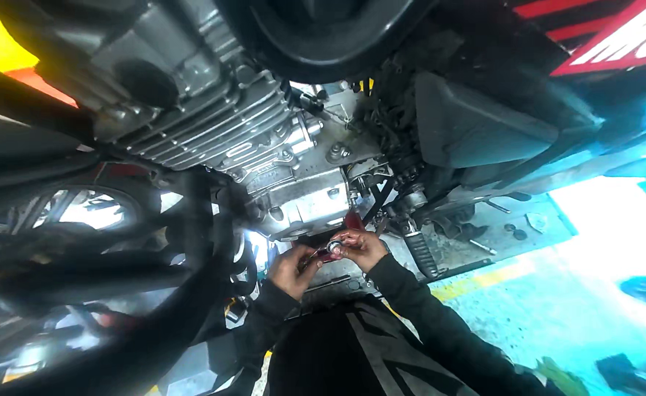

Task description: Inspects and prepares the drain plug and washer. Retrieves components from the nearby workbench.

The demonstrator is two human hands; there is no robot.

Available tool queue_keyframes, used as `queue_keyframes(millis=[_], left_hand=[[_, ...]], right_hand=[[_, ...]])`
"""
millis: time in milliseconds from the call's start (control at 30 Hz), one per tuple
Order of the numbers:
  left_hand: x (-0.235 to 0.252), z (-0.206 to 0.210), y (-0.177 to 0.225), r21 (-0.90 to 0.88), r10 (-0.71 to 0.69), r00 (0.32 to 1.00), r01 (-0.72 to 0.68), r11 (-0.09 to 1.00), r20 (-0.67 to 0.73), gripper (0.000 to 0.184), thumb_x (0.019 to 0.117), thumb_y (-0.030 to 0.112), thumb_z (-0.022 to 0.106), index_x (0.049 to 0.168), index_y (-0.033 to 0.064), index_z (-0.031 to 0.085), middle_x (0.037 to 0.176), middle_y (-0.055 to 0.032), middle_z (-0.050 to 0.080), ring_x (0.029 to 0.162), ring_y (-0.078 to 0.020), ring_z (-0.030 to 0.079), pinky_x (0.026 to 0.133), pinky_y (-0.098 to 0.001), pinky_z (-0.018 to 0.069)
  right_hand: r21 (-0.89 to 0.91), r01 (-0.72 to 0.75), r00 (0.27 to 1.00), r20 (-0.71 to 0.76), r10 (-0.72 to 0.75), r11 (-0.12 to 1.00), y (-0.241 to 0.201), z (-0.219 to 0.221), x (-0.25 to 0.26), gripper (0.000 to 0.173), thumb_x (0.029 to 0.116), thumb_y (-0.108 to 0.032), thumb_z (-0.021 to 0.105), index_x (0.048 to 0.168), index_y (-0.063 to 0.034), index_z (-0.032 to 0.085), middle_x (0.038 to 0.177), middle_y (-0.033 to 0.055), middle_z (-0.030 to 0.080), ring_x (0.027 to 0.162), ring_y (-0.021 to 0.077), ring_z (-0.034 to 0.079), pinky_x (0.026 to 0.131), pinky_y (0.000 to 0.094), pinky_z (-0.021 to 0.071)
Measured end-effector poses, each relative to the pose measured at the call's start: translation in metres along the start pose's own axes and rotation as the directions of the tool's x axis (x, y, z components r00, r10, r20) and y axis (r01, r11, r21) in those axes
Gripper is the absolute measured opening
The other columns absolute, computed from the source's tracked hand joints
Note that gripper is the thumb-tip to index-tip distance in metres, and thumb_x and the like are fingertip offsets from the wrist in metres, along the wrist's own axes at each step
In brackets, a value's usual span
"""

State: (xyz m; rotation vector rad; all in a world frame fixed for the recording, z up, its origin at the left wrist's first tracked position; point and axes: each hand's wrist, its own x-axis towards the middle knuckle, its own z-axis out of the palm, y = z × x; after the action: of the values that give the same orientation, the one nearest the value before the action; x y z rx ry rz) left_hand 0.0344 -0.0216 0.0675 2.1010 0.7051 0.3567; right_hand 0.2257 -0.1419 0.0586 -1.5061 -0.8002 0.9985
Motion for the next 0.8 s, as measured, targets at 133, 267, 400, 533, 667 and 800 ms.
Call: queue_keyframes(millis=[133, 267, 400, 533, 667, 800], left_hand=[[-0.003, 0.005, 0.001, 0.025, 0.078, 0.996, -0.077, 0.997, -0.048, 0.019, 0.0974, 0.019, 0.068, 0.108, 0.0061, 0.077, 0.094, -0.0058, 0.077, 0.082, -0.0135, 0.074, 0.08, -0.0382, 0.0631], [-0.006, 0.01, 0.006, 0.007, 0.049, 0.998, -0.049, 0.999, -0.036, 0.022, 0.1019, 0.018, 0.061, 0.117, 0.007, 0.073, 0.09, -0.0032, 0.077, 0.079, -0.0137, 0.075, 0.078, -0.0403, 0.0644], [-0.008, 0.014, 0.011, 0.043, -0.025, 0.998, 0.027, 0.999, -0.051, 0.024, 0.1048, 0.02, 0.056, 0.122, 0.0081, 0.069, 0.082, -0.0009, 0.076, 0.069, -0.0148, 0.073, 0.067, -0.0423, 0.062], [-0.009, 0.015, 0.01, 0.023, -0.048, 0.993, 0.051, 0.998, -0.104, 0.022, 0.1034, 0.019, 0.058, 0.118, 0.007, 0.07, 0.091, -0.0044, 0.076, 0.077, -0.0156, 0.074, 0.075, -0.0411, 0.0631], [-0.01, 0.009, 0.013, -0.059, -0.012, 0.987, 0.002, 0.998, -0.161, 0.021, 0.0956, 0.02, 0.067, 0.112, 0.0074, 0.072, 0.099, -0.0053, 0.071, 0.074, -0.0119, 0.067, 0.068, -0.0322, 0.0609], [-0.011, 0.011, 0.014, 0.029, 0.041, 0.981, -0.036, 0.999, -0.188, 0.018, 0.0959, 0.018, 0.068, 0.109, 0.0083, 0.076, 0.098, -0.0046, 0.074, 0.075, -0.0125, 0.069, 0.07, -0.0352, 0.0617]], right_hand=[[0.15, -0.086, 0.996, -0.001, 0.087, 0.985, -0.004, 0.005, -0.002, 0.022, 0.0893, 0.011, 0.067, 0.111, 0.0069, 0.066, 0.092, 0.0125, 0.076, 0.077, 0.0189, 0.075, 0.076, 0.0351, 0.0654], [0.177, -0.069, 0.998, 0.007, 0.069, 0.982, 0.001, 0.011, -0.005, 0.023, 0.0899, 0.012, 0.066, 0.112, 0.0042, 0.066, 0.088, 0.0098, 0.076, 0.074, 0.0175, 0.075, 0.073, 0.0345, 0.0656], [0.205, -0.044, 0.998, -0.033, 0.052, 0.978, 0.0, 0.018, -0.009, 0.025, 0.0871, 0.013, 0.068, 0.111, 0.0044, 0.066, 0.088, 0.0104, 0.075, 0.075, 0.0186, 0.075, 0.074, 0.0356, 0.0656], [0.18, 0.001, 0.997, -0.078, 0.013, 0.984, -0.003, 0.026, -0.012, 0.026, 0.0852, 0.014, 0.069, 0.109, 0.0043, 0.065, 0.086, 0.0098, 0.075, 0.074, 0.0177, 0.074, 0.074, 0.0353, 0.0651], [0.138, 0.037, 0.992, -0.127, -0.02, 0.99, 0.001, 0.027, -0.012, 0.027, 0.0835, 0.013, 0.072, 0.109, 0.0041, 0.066, 0.087, 0.008, 0.074, 0.074, 0.0151, 0.073, 0.074, 0.0334, 0.0646], [0.122, 0.029, 0.992, -0.129, -0.013, 0.992, 0.0, 0.028, -0.012, 0.029, 0.083, 0.013, 0.072, 0.11, 0.0032, 0.066, 0.089, 0.0078, 0.075, 0.076, 0.0147, 0.074, 0.076, 0.0326, 0.0645]])
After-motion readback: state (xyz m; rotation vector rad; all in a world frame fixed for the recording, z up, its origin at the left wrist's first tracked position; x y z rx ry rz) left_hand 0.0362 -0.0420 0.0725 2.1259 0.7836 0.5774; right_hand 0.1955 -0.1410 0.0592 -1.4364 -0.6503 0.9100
